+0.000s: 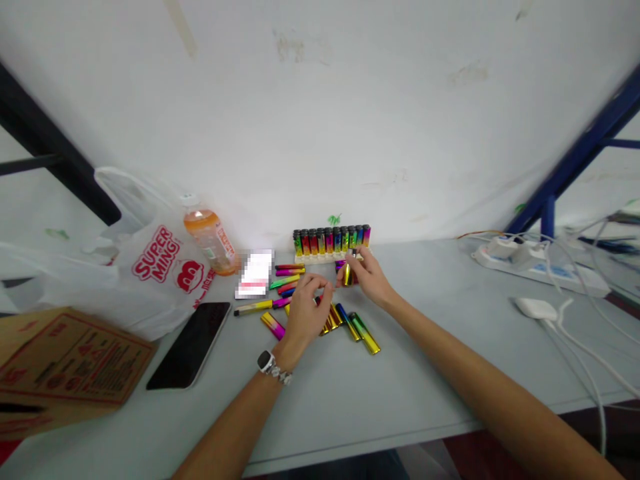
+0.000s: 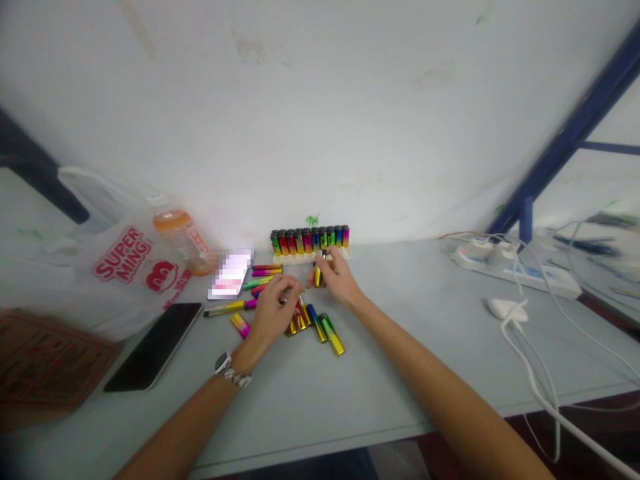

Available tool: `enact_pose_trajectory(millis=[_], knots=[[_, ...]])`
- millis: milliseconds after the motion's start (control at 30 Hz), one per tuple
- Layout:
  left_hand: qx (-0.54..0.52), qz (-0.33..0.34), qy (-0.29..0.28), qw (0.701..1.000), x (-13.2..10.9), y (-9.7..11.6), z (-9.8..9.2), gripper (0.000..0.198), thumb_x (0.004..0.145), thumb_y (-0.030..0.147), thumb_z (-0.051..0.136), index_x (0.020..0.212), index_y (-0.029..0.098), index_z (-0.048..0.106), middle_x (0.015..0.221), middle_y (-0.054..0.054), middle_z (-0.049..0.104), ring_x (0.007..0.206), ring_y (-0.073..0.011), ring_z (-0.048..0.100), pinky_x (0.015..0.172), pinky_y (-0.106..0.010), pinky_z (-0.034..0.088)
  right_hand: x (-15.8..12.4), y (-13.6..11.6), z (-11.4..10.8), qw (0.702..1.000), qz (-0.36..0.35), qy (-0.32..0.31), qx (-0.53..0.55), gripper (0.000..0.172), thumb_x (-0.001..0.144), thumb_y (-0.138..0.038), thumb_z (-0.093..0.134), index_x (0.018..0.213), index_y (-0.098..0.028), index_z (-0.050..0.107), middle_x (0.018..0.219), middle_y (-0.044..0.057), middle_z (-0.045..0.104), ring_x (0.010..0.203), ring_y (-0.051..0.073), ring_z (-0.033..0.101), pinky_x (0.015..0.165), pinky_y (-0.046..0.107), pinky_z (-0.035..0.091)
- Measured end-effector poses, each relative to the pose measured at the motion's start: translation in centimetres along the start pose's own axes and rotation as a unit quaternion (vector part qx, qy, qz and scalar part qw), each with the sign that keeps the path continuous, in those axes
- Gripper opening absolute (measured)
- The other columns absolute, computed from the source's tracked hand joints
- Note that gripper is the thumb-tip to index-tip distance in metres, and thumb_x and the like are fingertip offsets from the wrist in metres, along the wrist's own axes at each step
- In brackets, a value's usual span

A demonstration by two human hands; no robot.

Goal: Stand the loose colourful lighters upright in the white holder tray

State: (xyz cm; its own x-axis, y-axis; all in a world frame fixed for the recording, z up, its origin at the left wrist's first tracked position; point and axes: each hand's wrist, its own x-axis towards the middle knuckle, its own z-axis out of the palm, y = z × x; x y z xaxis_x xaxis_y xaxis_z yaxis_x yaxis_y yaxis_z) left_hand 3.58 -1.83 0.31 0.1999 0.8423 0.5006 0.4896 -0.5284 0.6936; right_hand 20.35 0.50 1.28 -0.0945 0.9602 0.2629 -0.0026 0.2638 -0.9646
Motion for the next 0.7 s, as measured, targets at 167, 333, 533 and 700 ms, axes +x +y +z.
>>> enact_pose_trajectory(millis=[167,333,533,700], knots=[[0.0,-0.004,-0.008,1.0,0.0,0.2,0.0,0.021,0.093,0.025,0.054,0.075,0.02,0.064,0.089,-0.004,0.064,0.09,-0.0194,0.062,0.084,-0.034,0.05,-0.7,0.0,1.3,0.979,0.081,0.061,0.175,0.043,0.076,-0.056,0.066,0.092,-0.028,0.038,0.053,-0.013,0.048,0.037,0.009,0.038,0.035,0.017,0.025],[0.0,-0.012,-0.012,1.0,0.1,0.2,0.0,0.021,0.093,0.026,0.054,0.075,0.02,0.065,0.09,-0.005,0.064,0.092,-0.0194,0.062,0.086,-0.034,0.049,-1.8,-0.2,1.1,0.962,0.177,0.025,0.209,0.054,0.078,-0.074,0.049,0.071,-0.021,0.051,0.044,-0.009,0.034,0.037,0.006,0.02,0.036,0.02,0.01],[-0.001,-0.017,-0.017,1.0,0.0,0.1,0.1,0.024,0.093,0.025,0.053,0.073,0.019,0.064,0.089,-0.005,0.064,0.091,-0.0194,0.061,0.088,-0.034,0.048,-2.2,0.3,1.9,0.957,0.212,0.131,0.149,0.052,0.09,-0.053,0.035,0.048,-0.022,0.039,0.037,-0.007,0.023,0.034,0.007,0.017,0.036,0.023,0.009],[-0.002,-0.018,-0.017,1.0,0.0,0.0,0.2,0.023,0.093,0.025,0.053,0.073,0.019,0.064,0.088,-0.005,0.064,0.09,-0.0197,0.061,0.088,-0.035,0.048,-2.3,0.6,2.3,0.96,0.193,0.169,0.115,0.049,0.091,-0.045,0.033,0.048,-0.022,0.038,0.039,-0.005,0.028,0.035,0.007,0.021,0.037,0.023,0.012]])
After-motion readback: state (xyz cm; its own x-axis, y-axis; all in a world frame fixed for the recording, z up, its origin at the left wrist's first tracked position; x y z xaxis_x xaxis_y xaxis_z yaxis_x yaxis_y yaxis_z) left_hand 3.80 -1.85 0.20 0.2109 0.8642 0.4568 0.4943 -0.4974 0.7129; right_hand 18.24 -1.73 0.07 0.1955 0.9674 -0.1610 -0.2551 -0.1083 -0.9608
